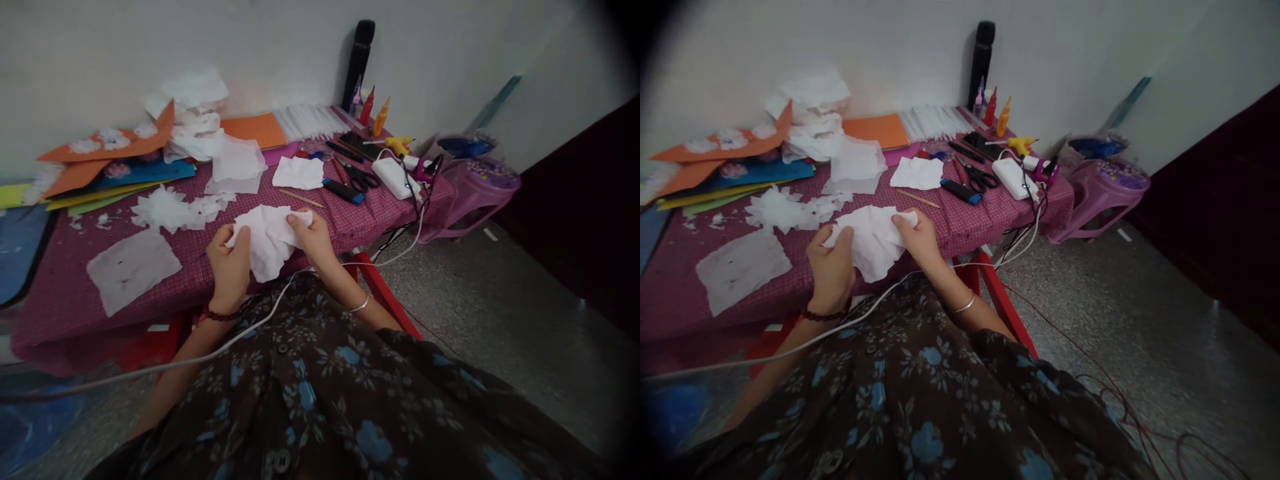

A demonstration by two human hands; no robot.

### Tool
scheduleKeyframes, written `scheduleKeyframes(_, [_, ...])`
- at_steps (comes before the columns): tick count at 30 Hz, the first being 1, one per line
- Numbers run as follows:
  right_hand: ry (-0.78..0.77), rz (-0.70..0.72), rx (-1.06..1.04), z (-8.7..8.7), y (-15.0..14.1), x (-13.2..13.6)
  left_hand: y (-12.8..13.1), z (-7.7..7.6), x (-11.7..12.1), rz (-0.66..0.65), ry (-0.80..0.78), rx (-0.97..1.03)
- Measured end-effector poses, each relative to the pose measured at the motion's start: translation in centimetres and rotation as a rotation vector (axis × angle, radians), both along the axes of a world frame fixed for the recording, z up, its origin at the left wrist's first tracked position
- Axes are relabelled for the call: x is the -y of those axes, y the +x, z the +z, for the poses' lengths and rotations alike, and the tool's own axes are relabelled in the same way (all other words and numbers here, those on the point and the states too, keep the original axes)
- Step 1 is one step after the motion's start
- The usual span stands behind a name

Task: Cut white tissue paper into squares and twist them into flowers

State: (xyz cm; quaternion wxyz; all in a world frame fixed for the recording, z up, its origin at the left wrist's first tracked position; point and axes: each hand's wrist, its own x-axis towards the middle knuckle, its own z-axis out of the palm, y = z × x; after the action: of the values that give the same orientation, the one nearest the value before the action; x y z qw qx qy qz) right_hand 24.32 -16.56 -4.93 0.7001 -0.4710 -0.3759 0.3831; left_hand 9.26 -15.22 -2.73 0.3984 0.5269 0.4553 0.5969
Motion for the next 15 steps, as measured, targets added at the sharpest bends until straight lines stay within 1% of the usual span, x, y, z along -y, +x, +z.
scheduleKeyframes(2, [-0.014, -0.027, 0.003, 0.1, 0.6, -0.1, -0.4, 0.4, -0.4, -0.011, -0.05, 0.137])
scheduleKeyframes(4, [-0.031, -0.023, 0.016, 0.4, 1.4, -0.1, -1.0, 1.0, -0.7, -0.039, -0.105, 0.174])
scheduleKeyframes(7, [-0.027, -0.009, 0.071, 0.7, 2.5, -0.2, -2.0, 2.0, -1.1, -0.078, -0.149, 0.159])
scheduleKeyframes(10, [-0.017, -0.019, 0.096, 0.9, 3.4, -0.2, -2.9, 2.5, -1.6, -0.041, -0.185, 0.154])
scheduleKeyframes(15, [-0.075, -0.051, 0.079, 1.0, 4.4, -0.4, -4.2, 2.8, -2.5, 0.034, -0.287, 0.099])
